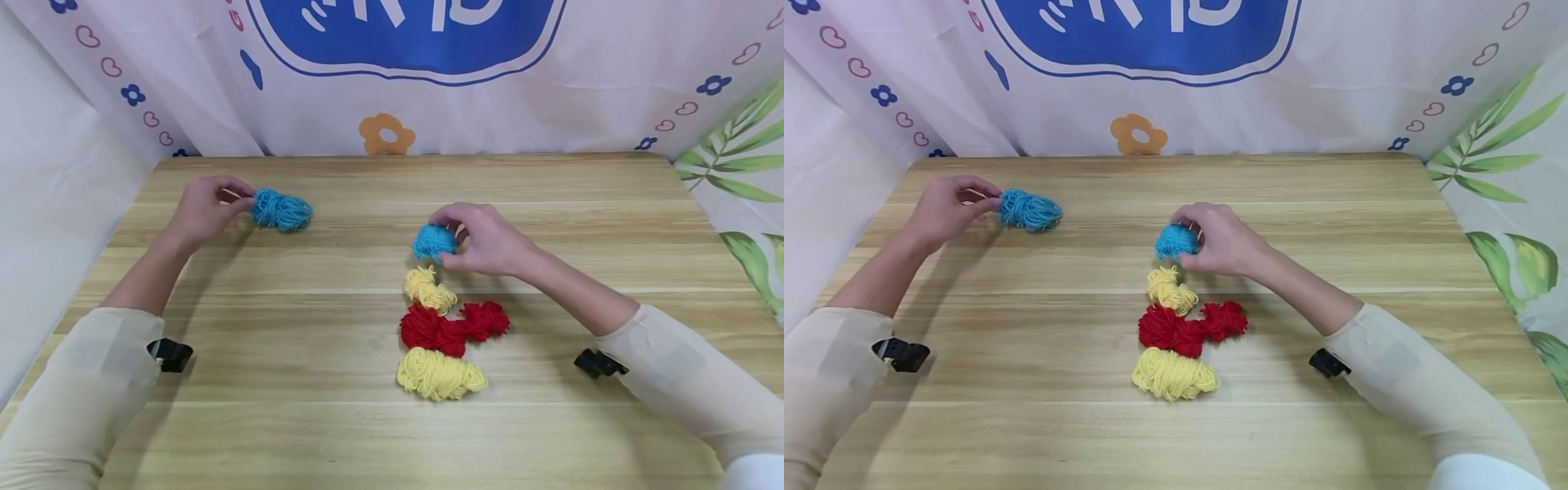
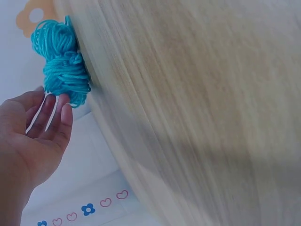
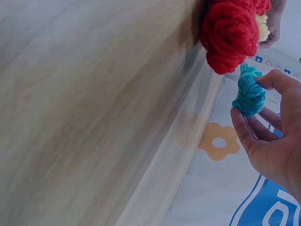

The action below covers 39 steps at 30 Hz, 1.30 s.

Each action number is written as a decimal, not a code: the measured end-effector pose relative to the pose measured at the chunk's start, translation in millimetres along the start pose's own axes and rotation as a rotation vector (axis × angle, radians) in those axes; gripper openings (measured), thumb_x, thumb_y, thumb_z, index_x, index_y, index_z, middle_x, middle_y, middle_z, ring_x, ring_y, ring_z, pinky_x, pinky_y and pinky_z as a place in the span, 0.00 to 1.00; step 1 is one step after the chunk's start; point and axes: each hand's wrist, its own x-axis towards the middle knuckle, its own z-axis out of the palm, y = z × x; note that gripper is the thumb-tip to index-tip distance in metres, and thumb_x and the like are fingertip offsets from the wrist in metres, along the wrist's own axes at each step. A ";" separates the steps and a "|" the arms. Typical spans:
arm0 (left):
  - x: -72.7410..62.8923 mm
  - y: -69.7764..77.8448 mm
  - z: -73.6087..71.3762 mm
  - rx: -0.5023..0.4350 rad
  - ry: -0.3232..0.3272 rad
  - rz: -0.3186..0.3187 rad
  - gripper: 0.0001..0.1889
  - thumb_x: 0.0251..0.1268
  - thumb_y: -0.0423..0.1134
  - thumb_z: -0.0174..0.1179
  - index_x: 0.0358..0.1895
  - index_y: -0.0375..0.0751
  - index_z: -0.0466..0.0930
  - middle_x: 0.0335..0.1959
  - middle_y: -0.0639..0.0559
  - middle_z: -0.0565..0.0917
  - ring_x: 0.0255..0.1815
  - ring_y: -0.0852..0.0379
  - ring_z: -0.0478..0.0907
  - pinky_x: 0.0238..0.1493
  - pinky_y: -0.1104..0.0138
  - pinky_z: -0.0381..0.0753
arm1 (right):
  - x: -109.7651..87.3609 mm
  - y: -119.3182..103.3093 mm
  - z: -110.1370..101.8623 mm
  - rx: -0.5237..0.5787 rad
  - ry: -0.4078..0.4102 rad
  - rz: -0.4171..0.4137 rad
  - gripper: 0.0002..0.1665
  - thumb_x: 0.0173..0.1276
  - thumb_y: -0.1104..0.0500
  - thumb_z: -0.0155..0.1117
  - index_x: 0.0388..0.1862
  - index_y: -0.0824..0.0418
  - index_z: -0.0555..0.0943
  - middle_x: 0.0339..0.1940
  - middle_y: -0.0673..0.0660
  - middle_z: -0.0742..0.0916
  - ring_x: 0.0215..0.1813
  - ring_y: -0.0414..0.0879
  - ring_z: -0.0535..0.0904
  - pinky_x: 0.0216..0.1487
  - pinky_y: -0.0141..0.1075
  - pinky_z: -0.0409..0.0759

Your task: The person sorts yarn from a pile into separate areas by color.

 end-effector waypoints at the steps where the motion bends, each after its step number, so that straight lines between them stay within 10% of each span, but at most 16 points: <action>1: -0.3 0.2 -0.3 0.002 0.003 0.001 0.12 0.75 0.35 0.63 0.51 0.28 0.84 0.49 0.34 0.84 0.37 0.70 0.76 0.31 0.78 0.79 | 1.1 -0.3 0.2 0.003 -0.003 0.002 0.28 0.59 0.65 0.75 0.58 0.70 0.81 0.48 0.60 0.87 0.47 0.51 0.83 0.47 0.42 0.88; 39: -14.6 10.2 -2.2 -0.048 0.012 0.045 0.10 0.73 0.32 0.65 0.49 0.27 0.84 0.49 0.32 0.84 0.35 0.76 0.77 0.33 0.80 0.78 | 46.9 -8.6 16.3 0.058 -0.003 -0.049 0.28 0.59 0.65 0.76 0.57 0.72 0.81 0.48 0.63 0.88 0.48 0.53 0.84 0.46 0.40 0.87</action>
